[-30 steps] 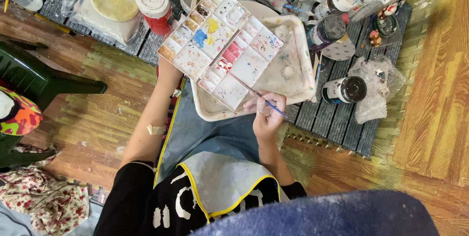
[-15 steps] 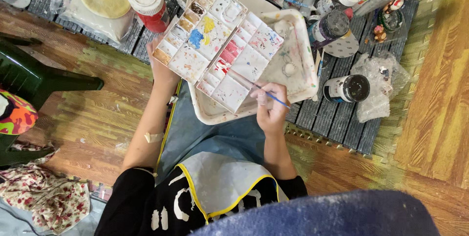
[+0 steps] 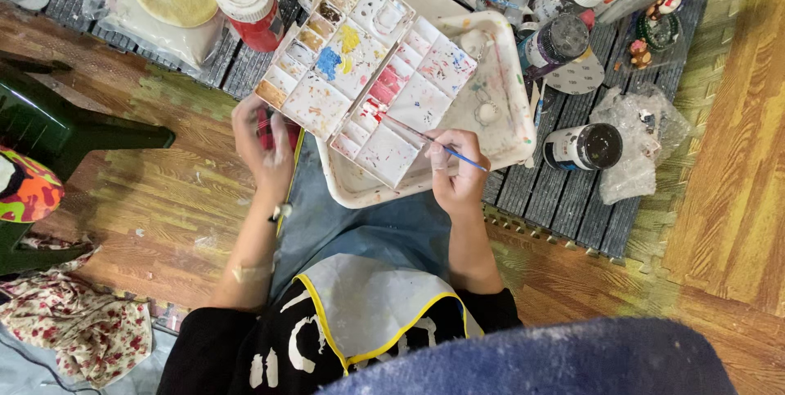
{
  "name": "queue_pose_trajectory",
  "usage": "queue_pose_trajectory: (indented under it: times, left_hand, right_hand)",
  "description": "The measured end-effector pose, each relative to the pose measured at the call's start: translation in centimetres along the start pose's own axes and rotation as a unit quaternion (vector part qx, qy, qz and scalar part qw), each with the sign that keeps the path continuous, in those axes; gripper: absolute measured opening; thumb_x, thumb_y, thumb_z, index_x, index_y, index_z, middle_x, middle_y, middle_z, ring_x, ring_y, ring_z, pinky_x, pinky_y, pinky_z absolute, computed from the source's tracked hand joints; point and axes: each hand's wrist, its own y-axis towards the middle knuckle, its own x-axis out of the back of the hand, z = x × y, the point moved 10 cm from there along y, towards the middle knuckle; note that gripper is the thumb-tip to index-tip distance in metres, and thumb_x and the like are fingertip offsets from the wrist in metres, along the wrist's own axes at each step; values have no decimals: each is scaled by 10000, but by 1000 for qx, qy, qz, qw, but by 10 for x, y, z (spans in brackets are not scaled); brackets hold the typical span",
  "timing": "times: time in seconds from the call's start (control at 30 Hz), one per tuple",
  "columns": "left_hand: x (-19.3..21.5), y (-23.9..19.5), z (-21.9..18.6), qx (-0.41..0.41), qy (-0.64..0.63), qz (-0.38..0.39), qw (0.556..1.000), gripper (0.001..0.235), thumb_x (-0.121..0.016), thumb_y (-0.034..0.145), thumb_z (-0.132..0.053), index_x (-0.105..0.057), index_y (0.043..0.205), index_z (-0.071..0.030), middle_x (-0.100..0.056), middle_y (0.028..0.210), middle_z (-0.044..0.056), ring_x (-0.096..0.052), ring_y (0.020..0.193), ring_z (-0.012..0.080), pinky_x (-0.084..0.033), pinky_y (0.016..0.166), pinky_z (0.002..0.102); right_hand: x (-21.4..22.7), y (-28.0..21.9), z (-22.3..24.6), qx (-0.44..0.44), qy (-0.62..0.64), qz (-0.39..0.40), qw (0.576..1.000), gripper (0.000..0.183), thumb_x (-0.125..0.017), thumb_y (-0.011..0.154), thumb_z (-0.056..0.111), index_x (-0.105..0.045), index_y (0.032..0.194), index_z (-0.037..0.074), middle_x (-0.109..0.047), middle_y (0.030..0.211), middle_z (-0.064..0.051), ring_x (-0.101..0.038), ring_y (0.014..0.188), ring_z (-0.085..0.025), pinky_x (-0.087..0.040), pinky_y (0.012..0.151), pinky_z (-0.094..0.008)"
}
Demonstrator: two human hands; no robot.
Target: The person mixes red paint on a palette using a brush, then applies the red paint to a small white ceramic figurine. The person handles the paint container and brush to transfer and apply color to the object.
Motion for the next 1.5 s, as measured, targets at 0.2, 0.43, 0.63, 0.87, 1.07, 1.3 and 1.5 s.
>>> queue_pose_trajectory:
  times: [0.2,0.43,0.63,0.87,1.07,1.3,1.5]
  left_hand:
    - [13,-28,-83,-144,7,33,989,278,-630,988,-93,-565,1257,-78,-617,1272,125,-569,1248,287,-400,1081,456]
    - [-18,-45,-118,-244,78,191,948,273,-718,890,-185,-697,1160,-155,-692,1240,13,-598,1235,257,-337,1036,449]
    - [-19,-41,-119,-245,78,193,947,281,-725,865,-162,-712,1146,-152,-692,1234,11,-604,1230,250,-343,1037,449]
    - [-19,-34,-128,-240,74,197,948,287,-723,851,-149,-723,1139,-149,-689,1234,16,-606,1230,249,-355,1037,448]
    - [-18,-31,-130,-243,75,198,947,300,-735,843,-144,-715,1142,-154,-687,1234,14,-602,1234,247,-355,1041,445]
    - [-9,-33,-129,-240,64,193,949,288,-761,856,-123,-706,1138,-148,-700,1206,0,-619,1211,231,-355,1037,430]
    - [1,-27,-116,-135,-39,181,973,163,-732,914,-98,-709,1073,-68,-744,1050,59,-691,984,243,-488,891,366]
  right_hand:
    - [3,6,12,38,13,-10,999,80,-593,1065,51,-548,1088,-11,-742,1050,-163,-698,826,-146,-555,792,-261]
    - [4,9,15,18,3,-11,1000,64,-588,1068,58,-558,1079,2,-742,1040,-126,-680,804,-136,-549,774,-281]
    - [2,8,13,12,-21,8,1000,68,-610,1043,60,-582,1062,2,-757,1021,-123,-680,747,-132,-547,714,-272]
    - [-1,6,13,18,-16,21,999,71,-617,1034,46,-584,1076,-1,-754,1058,-129,-706,796,-148,-563,735,-267]
    - [0,7,20,38,-34,16,999,74,-624,1018,41,-583,1064,0,-755,1047,-125,-718,790,-147,-562,717,-265]
    - [6,17,33,52,-44,0,998,78,-643,1013,42,-583,1052,9,-747,977,-112,-672,709,-165,-547,704,-284]
    - [-8,3,76,205,-126,-33,970,108,-684,1006,85,-585,1046,67,-732,995,-97,-727,827,-251,-565,747,-337]
